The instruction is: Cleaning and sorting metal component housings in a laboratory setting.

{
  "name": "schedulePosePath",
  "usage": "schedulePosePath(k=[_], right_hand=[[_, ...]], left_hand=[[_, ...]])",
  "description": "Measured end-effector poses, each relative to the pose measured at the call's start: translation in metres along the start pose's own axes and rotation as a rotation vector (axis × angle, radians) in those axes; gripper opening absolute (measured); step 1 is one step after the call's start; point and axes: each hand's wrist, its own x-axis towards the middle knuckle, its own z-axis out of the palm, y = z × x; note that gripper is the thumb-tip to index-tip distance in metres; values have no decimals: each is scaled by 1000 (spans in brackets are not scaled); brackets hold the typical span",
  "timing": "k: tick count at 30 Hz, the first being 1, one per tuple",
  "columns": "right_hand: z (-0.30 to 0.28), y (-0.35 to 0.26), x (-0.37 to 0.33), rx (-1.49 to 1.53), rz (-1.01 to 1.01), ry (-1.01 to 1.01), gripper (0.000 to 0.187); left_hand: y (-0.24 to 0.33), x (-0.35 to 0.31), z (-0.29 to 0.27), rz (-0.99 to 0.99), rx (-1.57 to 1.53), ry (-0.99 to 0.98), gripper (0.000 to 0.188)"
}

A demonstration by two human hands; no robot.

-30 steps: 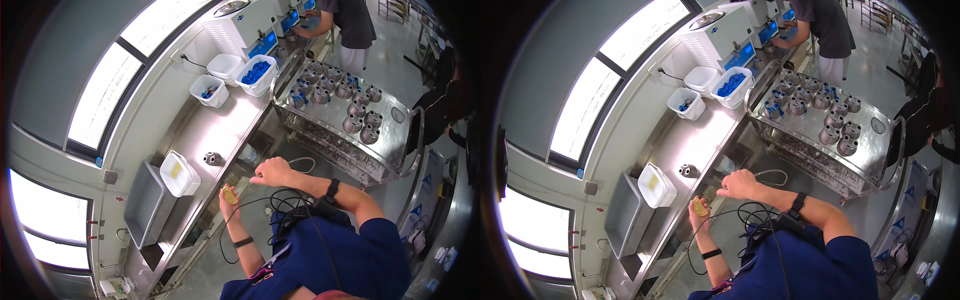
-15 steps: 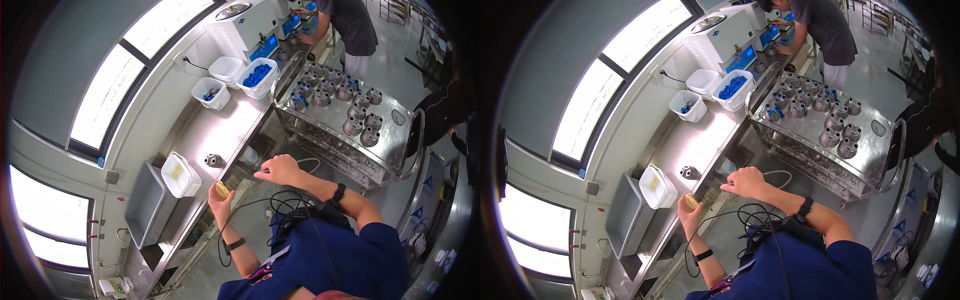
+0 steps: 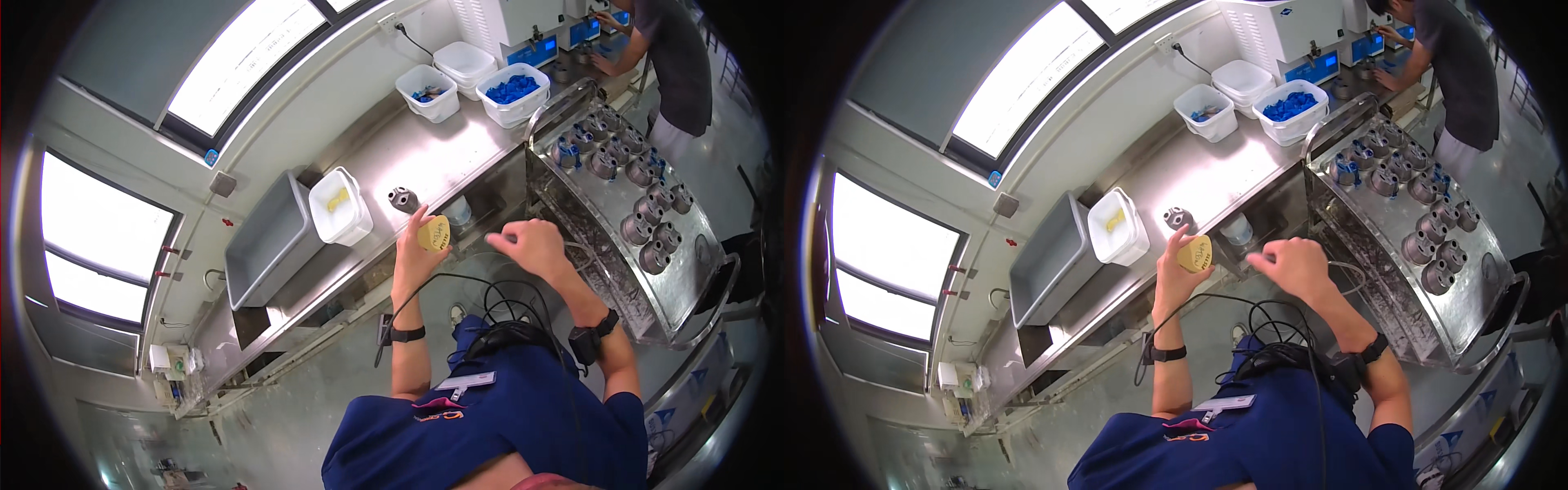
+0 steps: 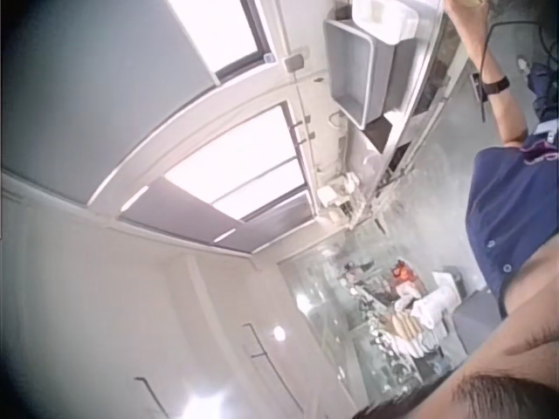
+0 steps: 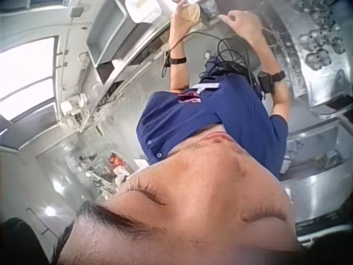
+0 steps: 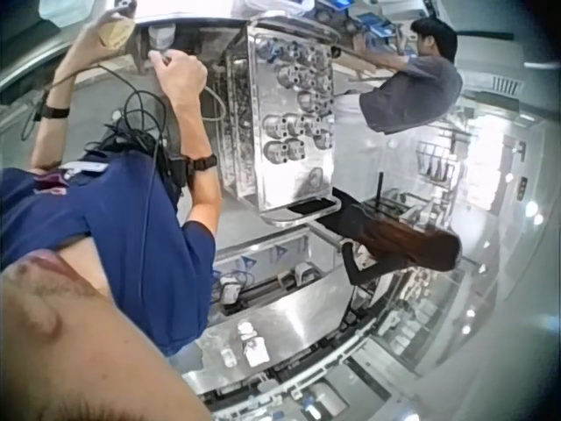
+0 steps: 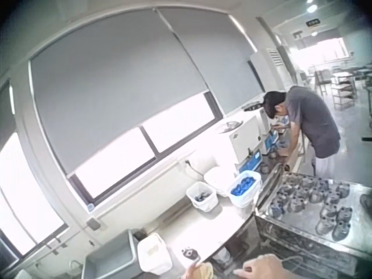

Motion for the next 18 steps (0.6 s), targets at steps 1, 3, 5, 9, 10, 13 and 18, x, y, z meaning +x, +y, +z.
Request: schedulePosePath(k=[1, 3, 5, 9, 10, 13, 18], right_hand=[[4, 2, -1, -11, -55, -24, 49], [6, 1, -3, 31, -94, -66, 48], [-3, -5, 3, 9, 111, 38, 48], [5, 2, -3, 51, -37, -65, 46], [4, 1, -4, 76, 11, -52, 45], [-2, 3, 7, -47, 102, -2, 45], [3, -2, 8, 37, 65, -1, 46]], left_hand=[[-1, -1, 3, -3, 1, 2, 88], [-1, -2, 7, 43, 3, -40, 87], [-2, 0, 5, 26, 27, -29, 87], [-2, -2, 10, 3, -7, -33, 87], [-3, -2, 8, 2, -7, -34, 87], [-2, -4, 9, -34, -27, -13, 86], [-5, -3, 10, 58, 26, -17, 83]])
